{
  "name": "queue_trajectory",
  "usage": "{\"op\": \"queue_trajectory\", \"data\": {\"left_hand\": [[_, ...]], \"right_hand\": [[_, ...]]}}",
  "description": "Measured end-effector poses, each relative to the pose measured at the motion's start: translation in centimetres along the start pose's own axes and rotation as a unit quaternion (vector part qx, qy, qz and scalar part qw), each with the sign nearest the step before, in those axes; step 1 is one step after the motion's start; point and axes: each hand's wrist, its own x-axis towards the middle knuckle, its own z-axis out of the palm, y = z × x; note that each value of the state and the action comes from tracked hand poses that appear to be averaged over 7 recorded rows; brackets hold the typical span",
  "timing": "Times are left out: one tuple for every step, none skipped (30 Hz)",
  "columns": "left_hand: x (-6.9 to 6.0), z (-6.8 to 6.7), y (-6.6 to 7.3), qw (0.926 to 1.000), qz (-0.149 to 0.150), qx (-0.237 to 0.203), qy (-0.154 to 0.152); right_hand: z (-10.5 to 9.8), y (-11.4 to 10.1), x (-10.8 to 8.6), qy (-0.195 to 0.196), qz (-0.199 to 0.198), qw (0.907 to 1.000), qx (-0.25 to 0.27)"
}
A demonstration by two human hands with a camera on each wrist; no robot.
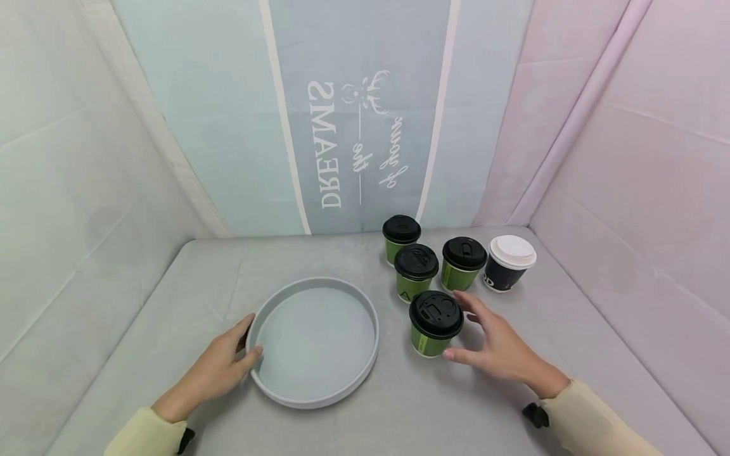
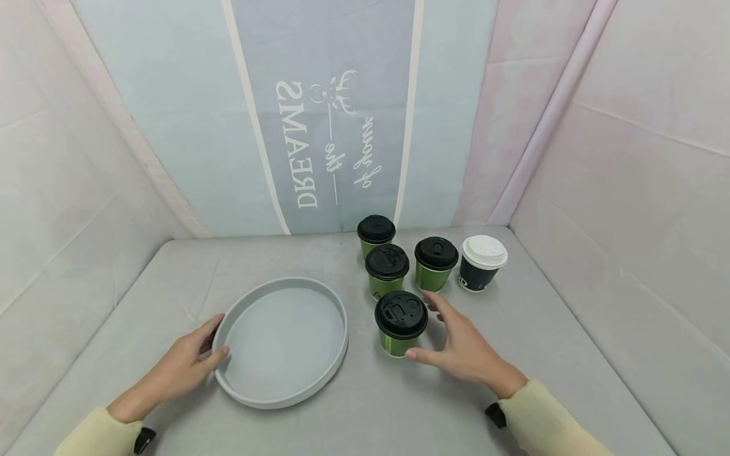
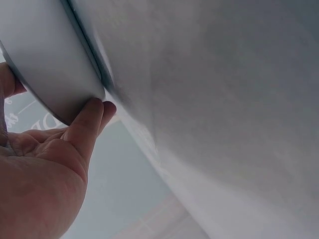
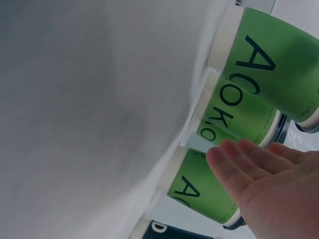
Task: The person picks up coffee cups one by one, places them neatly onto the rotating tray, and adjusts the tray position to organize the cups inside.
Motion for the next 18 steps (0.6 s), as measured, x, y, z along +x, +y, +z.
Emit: {"op": "queue_trajectory", "data": {"left_hand": [[0.01, 0.0, 0.02, 1.0, 0.0, 0.0, 0.0], [0.01, 0.0, 0.05, 1.0, -0.001, 0.001, 0.0], [0.02, 0.0, 0.08, 1.0, -0.001, 0.001, -0.001], [0.01, 0.0, 0.07, 1.0, -0.001, 0.001, 0.0], [0.01, 0.0, 0.06, 1.0, -0.002, 0.001, -0.001], [0.0, -0.01, 0.06, 1.0, -0.002, 0.001, -0.001], [0.0, -0.01, 0.06, 1.0, -0.002, 0.001, -0.001], [-0.01, -0.02, 0.07, 1.0, -0.001, 0.0, -0.001], [-0.01, -0.02, 0.07, 1.0, -0.001, 0.0, -0.001], [-0.01, -0.03, 0.07, 1.0, -0.001, -0.001, -0.002], [-0.02, -0.03, 0.07, 1.0, -0.001, -0.001, -0.002], [-0.03, -0.03, 0.07, 1.0, -0.001, -0.002, -0.002], [-0.03, -0.08, 0.09, 1.0, 0.0, -0.002, -0.003], [-0.03, -0.13, 0.11, 1.0, 0.0, -0.003, -0.003], [-0.04, -0.17, 0.11, 1.0, 0.0, -0.004, -0.004], [-0.05, -0.2, 0.12, 1.0, 0.0, -0.004, -0.004], [-0.06, -0.24, 0.12, 1.0, 0.0, -0.005, -0.004], [-0.07, -0.28, 0.12, 1.0, 0.0, -0.006, -0.004]], "right_hand": [[0.03, -0.03, 0.06, 0.0, -0.001, 1.0, 0.003], [0.06, -0.05, 0.13, 0.001, -0.002, 1.0, 0.008], [0.09, -0.08, 0.2, 0.001, -0.003, 0.9999, 0.011], [0.16, -0.11, 0.27, 0.001, -0.004, 0.9999, 0.015], [0.23, -0.13, 0.33, 0.001, -0.004, 0.9998, 0.019], [0.29, -0.16, 0.38, 0.001, -0.004, 0.9997, 0.023], [0.35, -0.19, 0.43, 0.002, -0.004, 0.9997, 0.026], [0.41, -0.21, 0.47, 0.002, -0.002, 0.9996, 0.029], [0.47, -0.24, 0.5, 0.003, 0.001, 0.9995, 0.031], [0.52, -0.26, 0.53, 0.003, 0.003, 0.9994, 0.034], [0.56, -0.29, 0.57, 0.004, 0.005, 0.9994, 0.034], [0.61, -0.32, 0.6, 0.004, 0.008, 0.9994, 0.035], [0.62, -0.39, 0.63, 0.004, 0.012, 0.9993, 0.035], [0.62, -0.47, 0.67, 0.004, 0.015, 0.9993, 0.035], [0.62, -0.57, 0.71, 0.004, 0.018, 0.9992, 0.036], [0.63, -0.66, 0.75, 0.003, 0.021, 0.9991, 0.036], [0.62, -0.77, 0.8, 0.003, 0.024, 0.999, 0.038], [0.61, -0.88, 0.85, 0.002, 0.026, 0.9989, 0.039]]}}
